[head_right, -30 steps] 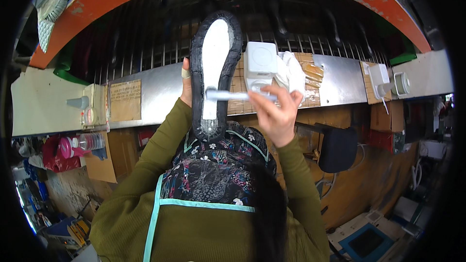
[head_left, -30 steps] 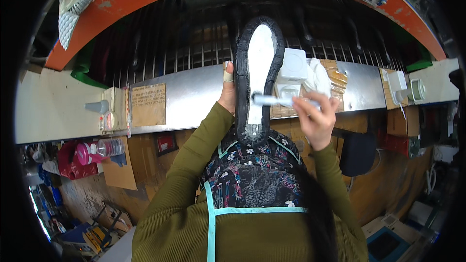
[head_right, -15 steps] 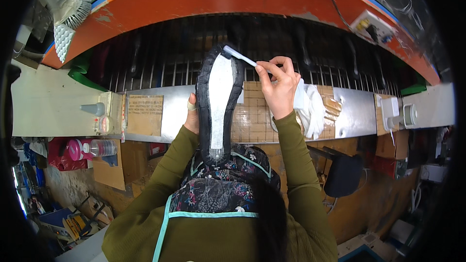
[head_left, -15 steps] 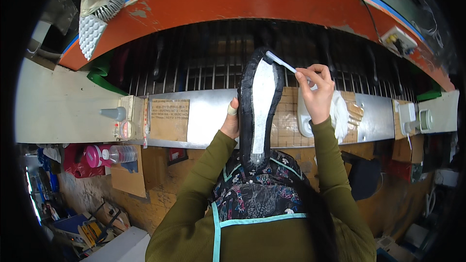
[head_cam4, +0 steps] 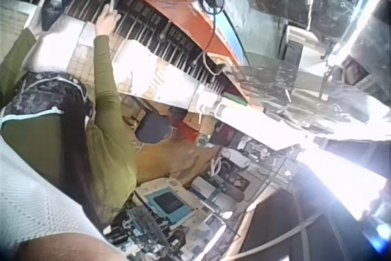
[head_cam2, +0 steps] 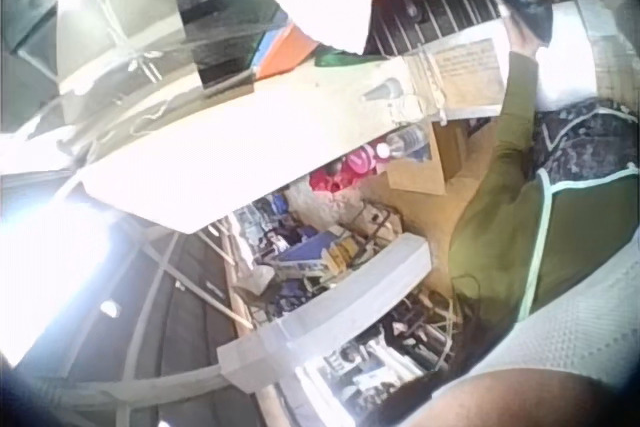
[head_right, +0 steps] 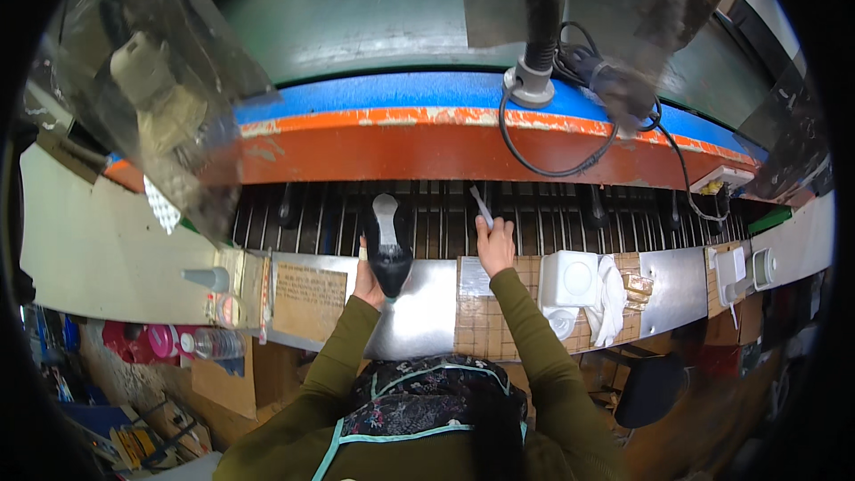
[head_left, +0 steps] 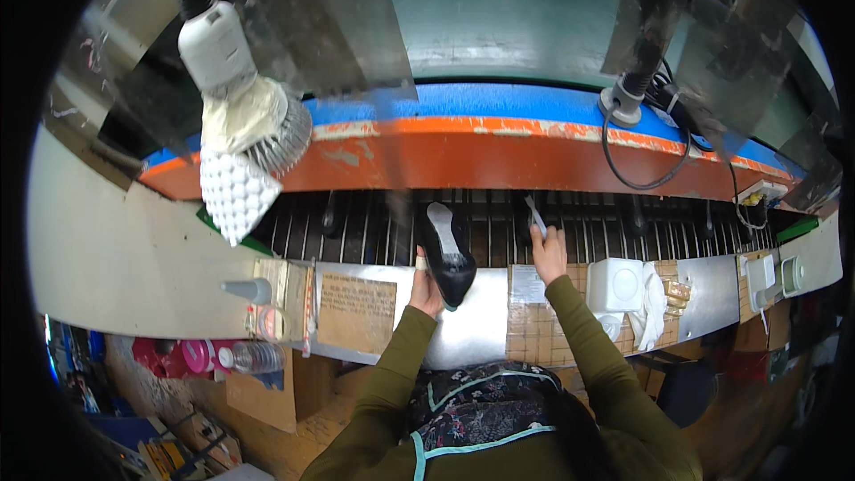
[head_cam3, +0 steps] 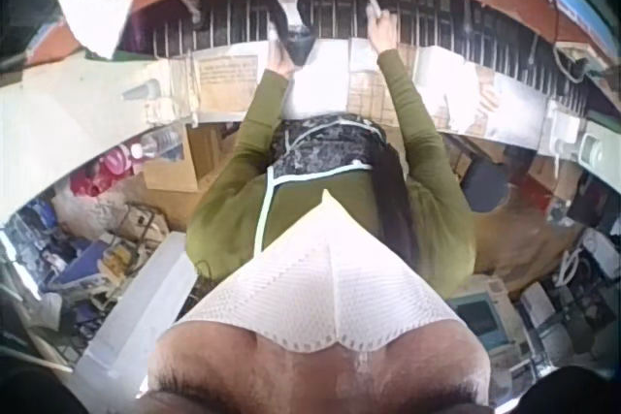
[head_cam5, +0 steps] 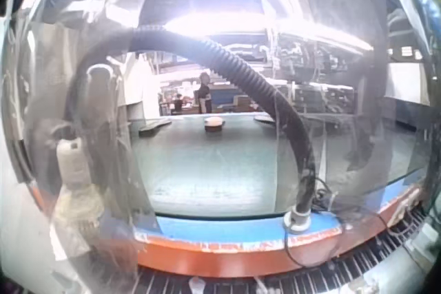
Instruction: The person applies a white adhesive to the sole of a black shoe using a small brush. They repeatedly dip the brush into a container and spread the glue along the shoe's sole and edges.
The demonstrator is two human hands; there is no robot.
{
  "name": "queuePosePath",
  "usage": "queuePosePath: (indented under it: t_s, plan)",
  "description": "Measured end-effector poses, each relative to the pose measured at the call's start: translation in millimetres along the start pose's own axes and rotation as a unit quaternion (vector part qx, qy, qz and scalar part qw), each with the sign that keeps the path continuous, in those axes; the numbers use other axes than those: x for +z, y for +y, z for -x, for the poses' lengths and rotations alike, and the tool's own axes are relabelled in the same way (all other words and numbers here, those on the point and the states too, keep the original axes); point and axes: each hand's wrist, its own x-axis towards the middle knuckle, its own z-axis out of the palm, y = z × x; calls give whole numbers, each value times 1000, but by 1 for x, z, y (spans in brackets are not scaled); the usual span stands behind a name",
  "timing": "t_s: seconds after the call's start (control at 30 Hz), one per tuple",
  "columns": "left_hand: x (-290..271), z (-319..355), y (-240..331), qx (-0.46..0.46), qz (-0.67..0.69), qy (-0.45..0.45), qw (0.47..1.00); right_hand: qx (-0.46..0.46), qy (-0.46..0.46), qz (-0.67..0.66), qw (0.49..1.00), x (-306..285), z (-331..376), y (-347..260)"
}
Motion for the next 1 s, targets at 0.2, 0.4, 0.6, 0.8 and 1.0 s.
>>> queuePosePath:
  t_s: [0.2, 0.4, 0.6, 0.8, 1.0]
  plan:
    - [-1, -84, 59, 5, 25, -98, 995, -9, 27, 129, 991, 57, -48, 22]
    - [4, -99, 74, 26, 128, 63, 989, 81, -136, 200, 967, 53, -73, 22]
    - [-18, -87, 71, 37, 88, 233, 968, 75, -9, -115, 991, -6, -67, 21]
    - [-38, -145, 88, 153, 101, 179, 967, 157, -77, -437, 882, -75, 34, -3]
    - [53, -14, -9, 40, -242, -42, 969, 74, -127, -514, 845, -131, 109, 6]
